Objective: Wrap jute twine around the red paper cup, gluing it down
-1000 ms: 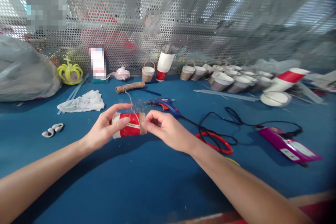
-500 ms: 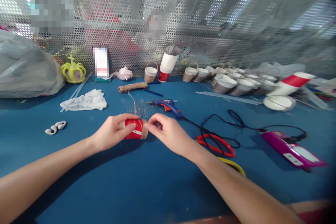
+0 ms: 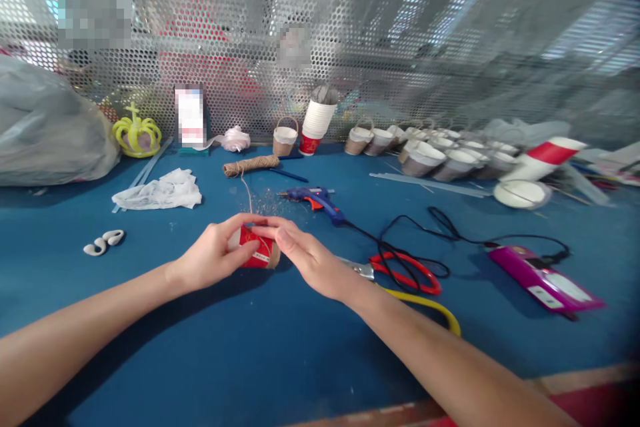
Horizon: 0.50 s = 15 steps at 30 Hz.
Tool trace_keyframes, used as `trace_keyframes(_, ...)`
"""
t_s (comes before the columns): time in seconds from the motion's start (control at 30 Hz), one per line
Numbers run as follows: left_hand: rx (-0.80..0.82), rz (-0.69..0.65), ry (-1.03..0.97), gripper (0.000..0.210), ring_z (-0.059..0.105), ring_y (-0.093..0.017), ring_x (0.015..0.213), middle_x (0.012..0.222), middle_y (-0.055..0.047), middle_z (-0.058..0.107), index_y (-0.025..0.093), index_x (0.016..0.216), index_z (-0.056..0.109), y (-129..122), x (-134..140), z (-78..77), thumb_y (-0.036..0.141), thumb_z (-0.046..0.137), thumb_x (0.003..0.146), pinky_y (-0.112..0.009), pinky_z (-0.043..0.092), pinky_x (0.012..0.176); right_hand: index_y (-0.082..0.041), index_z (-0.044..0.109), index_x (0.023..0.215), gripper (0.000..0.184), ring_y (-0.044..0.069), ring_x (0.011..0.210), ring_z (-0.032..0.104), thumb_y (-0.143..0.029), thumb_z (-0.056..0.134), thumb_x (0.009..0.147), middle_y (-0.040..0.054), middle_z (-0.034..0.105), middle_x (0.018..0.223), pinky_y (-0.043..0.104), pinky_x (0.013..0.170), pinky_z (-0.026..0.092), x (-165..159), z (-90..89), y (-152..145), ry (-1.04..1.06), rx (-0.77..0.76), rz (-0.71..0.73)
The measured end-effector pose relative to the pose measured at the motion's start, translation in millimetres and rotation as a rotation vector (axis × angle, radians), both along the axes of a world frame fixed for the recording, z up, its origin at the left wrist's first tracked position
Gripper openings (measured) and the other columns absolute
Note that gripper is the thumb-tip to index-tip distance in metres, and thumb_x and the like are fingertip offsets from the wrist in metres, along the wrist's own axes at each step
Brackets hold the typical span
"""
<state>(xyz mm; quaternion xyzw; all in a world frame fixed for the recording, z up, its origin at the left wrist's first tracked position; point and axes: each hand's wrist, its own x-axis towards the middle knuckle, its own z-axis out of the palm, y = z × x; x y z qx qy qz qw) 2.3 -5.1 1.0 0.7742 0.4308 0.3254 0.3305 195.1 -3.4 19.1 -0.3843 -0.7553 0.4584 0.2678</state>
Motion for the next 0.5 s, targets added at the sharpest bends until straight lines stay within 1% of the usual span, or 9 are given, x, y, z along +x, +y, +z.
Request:
trace_keyframes(0.1, 0.005, -0.001, 0.037, 0.032, 0.064, -0.015, 0.075, 0.092, -0.005, 0.07, 0.015, 0.112, 0.058, 1, -1, 1.1, 0.027, 0.05, 0.084, -0.025, 0.05, 0.07, -0.023, 0.062, 0.112, 0.049, 0.02, 0.123, 0.042, -0.054, 0.029, 0.091, 0.0073, 0.049, 0.13, 0.04, 0.107, 0.026, 0, 3.6, -1, -0.005, 0.018, 0.015)
trace_keyframes(0.17, -0.009, 0.013, 0.084, 0.032, 0.063, -0.015, 0.068, 0.086, -0.005, 0.071, 0.014, 0.109, 0.06, 1, -2, 0.8, 0.03, 0.049, 0.084, -0.024, 0.05, 0.064, -0.023, 0.064, 0.107, 0.048, 0.02, 0.121, 0.044, -0.054, 0.03, 0.09, 0.0073, 0.052, 0.128, 0.039, 0.106, 0.028, 3, 9.5, 1, -0.005, 0.047, -0.006)
trace_keyframes(0.23, -0.026, 0.03, 0.117, 0.034, 0.06, -0.013, 0.057, 0.079, -0.004, 0.071, 0.013, 0.109, 0.061, 1, -2, 0.0, 0.033, 0.048, 0.084, -0.022, 0.047, 0.054, -0.021, 0.064, 0.106, 0.047, 0.02, 0.116, 0.05, -0.052, 0.031, 0.091, 0.0081, 0.057, 0.122, 0.037, 0.101, 0.035, 10, 17.8, 7, -0.02, 0.067, -0.06)
trace_keyframes(0.3, -0.022, 0.047, 0.118, 0.034, 0.059, -0.012, 0.054, 0.075, -0.003, 0.071, 0.013, 0.108, 0.061, 0, -2, -0.5, 0.034, 0.048, 0.085, -0.02, 0.046, 0.049, -0.019, 0.061, 0.11, 0.043, 0.02, 0.104, 0.058, -0.048, 0.034, 0.091, 0.0092, 0.063, 0.112, 0.036, 0.09, 0.044, 21, 25.6, 20, -0.103, 0.087, -0.178)
trace_keyframes(0.33, -0.008, 0.057, 0.11, 0.033, 0.06, -0.013, 0.055, 0.074, -0.003, 0.071, 0.013, 0.106, 0.062, 0, -1, -0.4, 0.035, 0.049, 0.085, -0.02, 0.046, 0.049, -0.018, 0.059, 0.113, 0.04, 0.02, 0.1, 0.06, -0.045, 0.04, 0.09, 0.0099, 0.064, 0.11, 0.036, 0.086, 0.046, 28, 28.0, 29, -0.191, 0.107, -0.256)
trace_keyframes(0.37, 0.013, 0.064, 0.101, 0.032, 0.061, -0.013, 0.056, 0.074, -0.003, 0.071, 0.014, 0.104, 0.062, -1, 0, -0.2, 0.035, 0.049, 0.084, -0.02, 0.047, 0.051, -0.018, 0.06, 0.111, 0.036, 0.021, 0.098, 0.061, -0.041, 0.046, 0.088, 0.0104, 0.065, 0.108, 0.035, 0.086, 0.046, 36, 28.8, 39, -0.329, 0.172, -0.382)
trace_keyframes(0.4, 0.037, 0.068, 0.094, 0.031, 0.062, -0.014, 0.058, 0.075, -0.003, 0.071, 0.014, 0.103, 0.063, -1, 1, 0.0, 0.035, 0.049, 0.084, -0.02, 0.048, 0.052, -0.019, 0.063, 0.106, 0.03, 0.022, 0.097, 0.06, -0.037, 0.051, 0.084, 0.0104, 0.066, 0.105, 0.035, 0.085, 0.045, 44, 27.8, 50, -0.501, 0.217, -0.485)
trace_keyframes(0.47, 0.079, 0.076, 0.089, 0.03, 0.063, -0.014, 0.06, 0.076, -0.003, 0.071, 0.015, 0.101, 0.064, -2, 2, 0.5, 0.034, 0.048, 0.084, -0.021, 0.049, 0.053, -0.016, 0.067, 0.085, 0.016, 0.028, 0.096, 0.06, -0.025, 0.065, 0.072, 0.0139, 0.067, 0.094, 0.037, 0.083, 0.043, 57, 20.6, 71, -0.6, 0.2, -0.551)
trace_keyframes(0.5, 0.096, 0.078, 0.089, 0.029, 0.063, -0.014, 0.059, 0.075, -0.003, 0.071, 0.015, 0.1, 0.065, -2, 3, 0.6, 0.033, 0.048, 0.085, -0.02, 0.049, 0.052, -0.017, 0.067, 0.075, 0.01, 0.029, 0.092, 0.061, -0.019, 0.069, 0.065, 0.013, 0.067, 0.085, 0.036, 0.078, 0.044, 62, 15.2, 81, -0.624, 0.174, -0.559)
